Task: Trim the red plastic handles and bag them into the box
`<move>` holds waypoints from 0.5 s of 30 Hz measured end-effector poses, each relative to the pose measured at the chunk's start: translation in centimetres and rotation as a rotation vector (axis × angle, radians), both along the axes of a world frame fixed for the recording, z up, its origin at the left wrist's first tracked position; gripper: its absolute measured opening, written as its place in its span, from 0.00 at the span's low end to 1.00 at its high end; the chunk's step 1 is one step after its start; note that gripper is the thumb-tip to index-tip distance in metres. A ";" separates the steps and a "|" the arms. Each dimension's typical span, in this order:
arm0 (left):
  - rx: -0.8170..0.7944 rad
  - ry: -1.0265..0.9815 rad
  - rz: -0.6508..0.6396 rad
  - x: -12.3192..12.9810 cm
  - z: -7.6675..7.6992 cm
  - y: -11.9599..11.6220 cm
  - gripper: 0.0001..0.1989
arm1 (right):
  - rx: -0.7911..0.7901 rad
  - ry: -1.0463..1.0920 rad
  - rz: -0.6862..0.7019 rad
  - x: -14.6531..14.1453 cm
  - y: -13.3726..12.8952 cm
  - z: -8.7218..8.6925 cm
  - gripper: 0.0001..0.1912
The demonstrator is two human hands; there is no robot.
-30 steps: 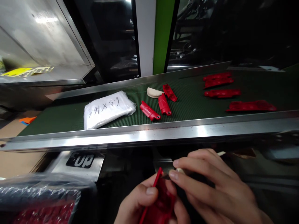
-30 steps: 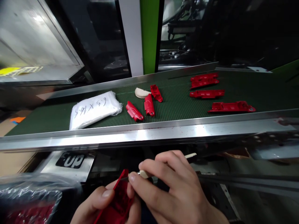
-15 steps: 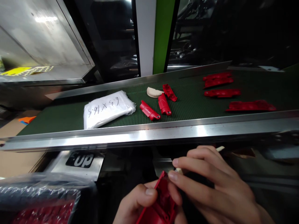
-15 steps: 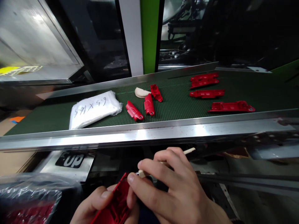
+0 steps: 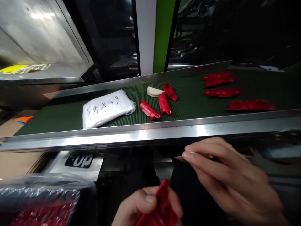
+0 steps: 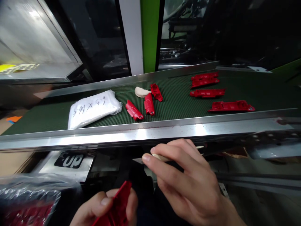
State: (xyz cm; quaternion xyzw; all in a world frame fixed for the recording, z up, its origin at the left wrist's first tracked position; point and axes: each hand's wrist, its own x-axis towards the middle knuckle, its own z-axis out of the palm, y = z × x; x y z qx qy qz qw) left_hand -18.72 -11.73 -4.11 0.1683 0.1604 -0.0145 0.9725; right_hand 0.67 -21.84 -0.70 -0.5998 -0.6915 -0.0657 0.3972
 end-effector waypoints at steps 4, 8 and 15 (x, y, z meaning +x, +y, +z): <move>-0.115 -0.191 0.053 0.4 -1.0 0.0 0.20 | -0.009 0.044 0.002 -0.9 -0.1 -0.3 0.20; -0.183 -0.244 0.038 0.8 -1.9 -0.1 0.21 | -0.018 0.204 -0.075 -1.9 0.0 -0.8 0.16; -0.111 -0.131 0.187 0.9 -0.3 0.5 0.21 | -0.002 0.235 -0.127 -3.5 -0.2 -0.2 0.17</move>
